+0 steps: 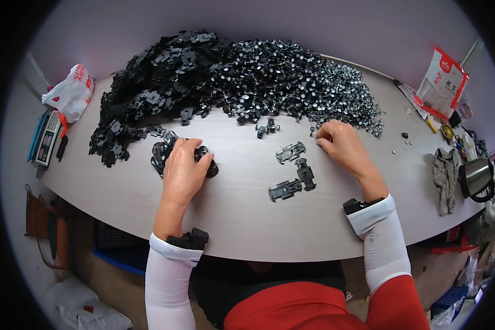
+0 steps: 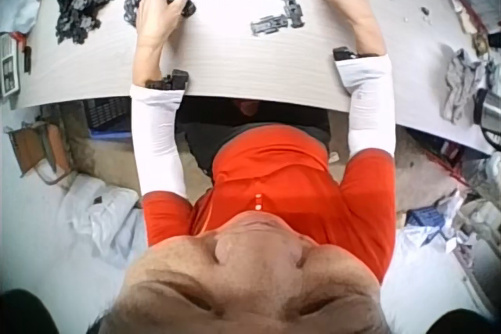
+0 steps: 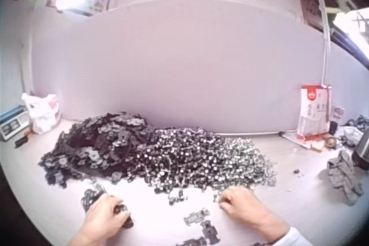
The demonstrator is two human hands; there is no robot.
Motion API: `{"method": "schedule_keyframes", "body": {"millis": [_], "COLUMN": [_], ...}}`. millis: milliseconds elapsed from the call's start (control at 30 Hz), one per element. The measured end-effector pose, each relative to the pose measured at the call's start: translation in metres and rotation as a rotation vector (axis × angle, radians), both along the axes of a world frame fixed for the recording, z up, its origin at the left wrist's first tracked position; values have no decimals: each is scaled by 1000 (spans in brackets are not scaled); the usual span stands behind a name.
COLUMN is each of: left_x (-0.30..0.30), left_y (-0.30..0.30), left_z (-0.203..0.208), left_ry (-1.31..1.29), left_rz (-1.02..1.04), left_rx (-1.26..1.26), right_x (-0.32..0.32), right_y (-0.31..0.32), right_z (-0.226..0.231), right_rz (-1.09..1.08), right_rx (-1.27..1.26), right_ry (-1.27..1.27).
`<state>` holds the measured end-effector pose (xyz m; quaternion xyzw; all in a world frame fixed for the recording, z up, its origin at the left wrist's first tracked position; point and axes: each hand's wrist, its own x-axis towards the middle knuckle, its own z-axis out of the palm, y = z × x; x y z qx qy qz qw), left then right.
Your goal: Assembling small black plastic industrial or consumer components at a workstation.
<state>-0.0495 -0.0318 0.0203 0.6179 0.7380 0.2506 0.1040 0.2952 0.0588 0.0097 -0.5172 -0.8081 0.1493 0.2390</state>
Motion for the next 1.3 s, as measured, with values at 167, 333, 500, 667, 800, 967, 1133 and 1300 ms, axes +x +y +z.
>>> {"method": "schedule_keyframes", "body": {"millis": [167,333,500,667,800,967,1133,1300], "left_x": [6,33,86,136,138,106,77,58], "left_y": [-2,15,21,40,49,48,31,25], "left_z": [7,9,2,-4,-15,-7,7,-5], "left_ry": [240,60,-56,243,198,-305,-987,-1263], "left_rz": [-47,-259,-543,-515,-501,-406,-255,-266], "left_rx": [210,121,70,109,144,-42,-371,-263], "right_x": [-8,-6,-3,-1,0,-7,-36,-70], "right_y": [-5,-9,-7,-7,-5,-9,-29,-41], "right_z": [7,14,9,10,8,16,34,16], "right_rz": [22,31,116,133,129,114,179,369], "right_rx": [-34,-24,37,32,17,16,35,297], "right_ry": [-26,-62,-64,-46,-40,-19,311,249]}}
